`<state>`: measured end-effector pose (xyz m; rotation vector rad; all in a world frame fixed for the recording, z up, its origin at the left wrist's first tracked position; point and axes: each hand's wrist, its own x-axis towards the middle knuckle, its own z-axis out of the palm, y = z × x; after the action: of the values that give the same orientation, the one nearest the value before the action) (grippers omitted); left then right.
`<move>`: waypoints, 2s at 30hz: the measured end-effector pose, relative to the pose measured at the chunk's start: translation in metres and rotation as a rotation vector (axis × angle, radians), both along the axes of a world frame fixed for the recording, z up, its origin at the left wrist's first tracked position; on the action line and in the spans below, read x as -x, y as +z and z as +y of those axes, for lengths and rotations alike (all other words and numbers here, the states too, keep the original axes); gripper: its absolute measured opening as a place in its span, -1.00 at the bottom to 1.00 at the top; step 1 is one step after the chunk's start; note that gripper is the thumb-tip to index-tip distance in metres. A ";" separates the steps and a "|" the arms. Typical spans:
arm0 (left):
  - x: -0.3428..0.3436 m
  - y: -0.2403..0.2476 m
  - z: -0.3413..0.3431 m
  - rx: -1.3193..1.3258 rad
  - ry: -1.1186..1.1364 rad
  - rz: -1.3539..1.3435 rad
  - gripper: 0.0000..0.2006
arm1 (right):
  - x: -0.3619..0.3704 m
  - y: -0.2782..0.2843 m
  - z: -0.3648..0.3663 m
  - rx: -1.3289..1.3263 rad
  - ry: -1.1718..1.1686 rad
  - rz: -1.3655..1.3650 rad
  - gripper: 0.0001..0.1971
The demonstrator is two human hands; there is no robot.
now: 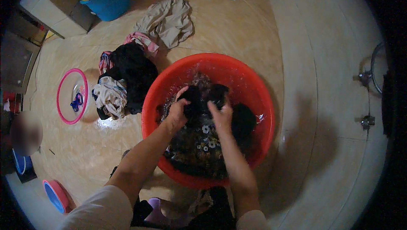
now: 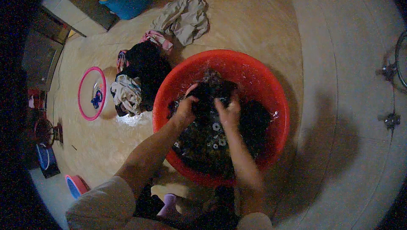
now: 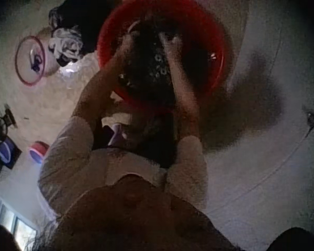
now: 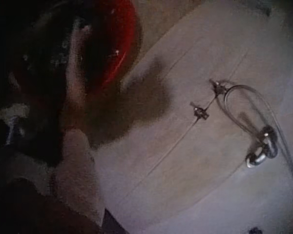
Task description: The person manually washes clothes by hand in a bathroom. They pick up a dark garment from a pink basin, wring it out, and then transfer it to a red basin filled with water. The person proceeds to agitate and scrub the clothes in the red basin under running water.
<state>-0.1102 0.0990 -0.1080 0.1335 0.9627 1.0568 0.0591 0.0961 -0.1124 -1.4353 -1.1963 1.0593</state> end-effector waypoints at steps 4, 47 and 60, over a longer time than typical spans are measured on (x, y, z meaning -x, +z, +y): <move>-0.009 0.047 0.009 -0.018 0.045 -0.324 -0.54 | 0.029 0.081 -0.040 -0.298 0.176 -0.383 -0.52; -0.018 0.050 -0.004 0.026 0.009 -0.422 -0.51 | 0.036 0.157 -0.054 -0.372 0.187 -0.213 -0.68; -0.019 0.045 -0.015 0.067 -0.196 0.099 -0.57 | -0.047 0.025 0.034 0.302 -0.187 -0.491 -0.58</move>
<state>-0.0913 0.0836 -0.0633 0.2225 1.0510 0.8431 0.1060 0.1304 -0.0878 -2.0852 -1.2382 0.8027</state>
